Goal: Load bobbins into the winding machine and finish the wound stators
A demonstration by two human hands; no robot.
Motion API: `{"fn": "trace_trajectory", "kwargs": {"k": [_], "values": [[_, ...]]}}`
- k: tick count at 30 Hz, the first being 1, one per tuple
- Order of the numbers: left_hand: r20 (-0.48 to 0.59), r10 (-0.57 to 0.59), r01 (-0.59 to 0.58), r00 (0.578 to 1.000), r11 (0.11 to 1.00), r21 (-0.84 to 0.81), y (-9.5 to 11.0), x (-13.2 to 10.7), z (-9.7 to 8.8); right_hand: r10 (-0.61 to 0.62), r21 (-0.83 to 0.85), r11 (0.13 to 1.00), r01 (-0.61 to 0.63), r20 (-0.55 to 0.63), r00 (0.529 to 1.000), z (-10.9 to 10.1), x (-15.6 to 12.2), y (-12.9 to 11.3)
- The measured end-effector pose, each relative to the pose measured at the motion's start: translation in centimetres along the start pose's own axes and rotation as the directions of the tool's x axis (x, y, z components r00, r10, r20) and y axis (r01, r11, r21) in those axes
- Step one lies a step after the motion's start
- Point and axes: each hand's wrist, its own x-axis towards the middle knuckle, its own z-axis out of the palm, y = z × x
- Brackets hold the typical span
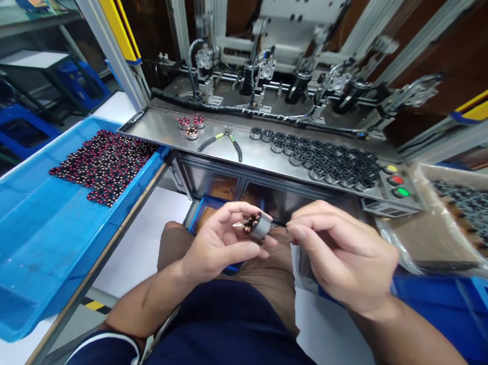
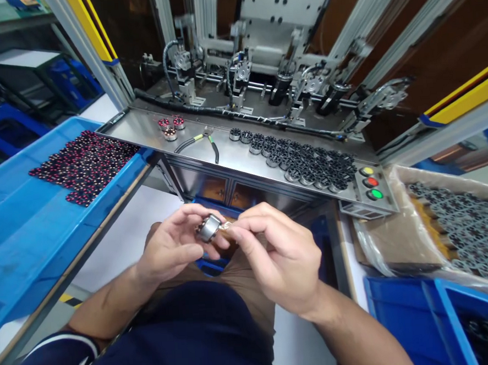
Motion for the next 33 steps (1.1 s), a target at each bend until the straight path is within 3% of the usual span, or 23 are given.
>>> {"fn": "trace_trajectory", "kwargs": {"k": [2,4,9,11,13,15,18,20,22,25,30,33], "values": [[-0.040,0.121,-0.119,0.992,0.992,0.053,-0.2,0.0,0.0,0.018,0.023,1.000,-0.018,0.000,1.000,0.2,0.1,-0.1],[-0.034,0.169,-0.166,0.985,0.982,0.091,-0.3,0.0,-0.1,0.013,0.057,0.998,-0.013,0.014,1.000,0.5,0.2,0.0],[0.008,0.054,-0.055,0.998,0.988,0.146,-0.3,-0.3,-0.4,-0.028,0.087,0.996,0.028,0.006,1.000,0.6,0.2,0.2],[-0.007,0.066,-0.064,0.998,0.986,0.156,-0.4,-0.3,-0.4,-0.035,0.081,0.996,0.037,-0.019,0.999,0.7,0.1,0.1],[-0.025,0.150,-0.141,0.988,0.968,0.206,-0.5,-0.2,-0.6,0.022,0.074,0.997,-0.018,-0.066,0.998,0.8,-0.2,-0.3],[-0.035,0.222,-0.208,0.974,0.950,0.235,-0.5,0.1,-0.8,0.182,0.117,0.978,-0.173,-0.069,0.981,1.2,-0.6,-0.8],[-0.026,0.242,-0.232,0.970,0.952,0.200,-0.6,0.5,-1.4,0.447,0.322,0.829,-0.458,0.111,0.887,2.4,-1.6,-0.9],[-0.009,0.243,-0.237,0.970,0.953,0.189,-0.5,0.6,-1.7,0.517,0.464,0.683,-0.565,0.239,0.822,3.3,-2.4,-0.4],[0.001,0.232,-0.228,0.973,0.954,0.197,-0.4,0.6,-2.0,0.540,0.551,0.575,-0.605,0.300,0.786,4.2,-3.0,0.2],[-0.004,0.206,-0.200,0.978,0.954,0.222,0.0,0.5,-2.2,0.538,0.639,0.470,-0.608,0.339,0.772,4.9,-3.5,0.9],[0.057,0.259,-0.264,0.964,0.916,0.301,0.5,0.5,-2.3,0.463,0.793,0.204,-0.574,0.438,0.770,5.1,-3.3,1.1],[0.163,0.252,-0.296,0.954,0.881,0.369,0.7,0.5,-2.3,0.381,0.786,0.156,-0.598,0.510,0.771,5.5,-3.3,1.3]]}}
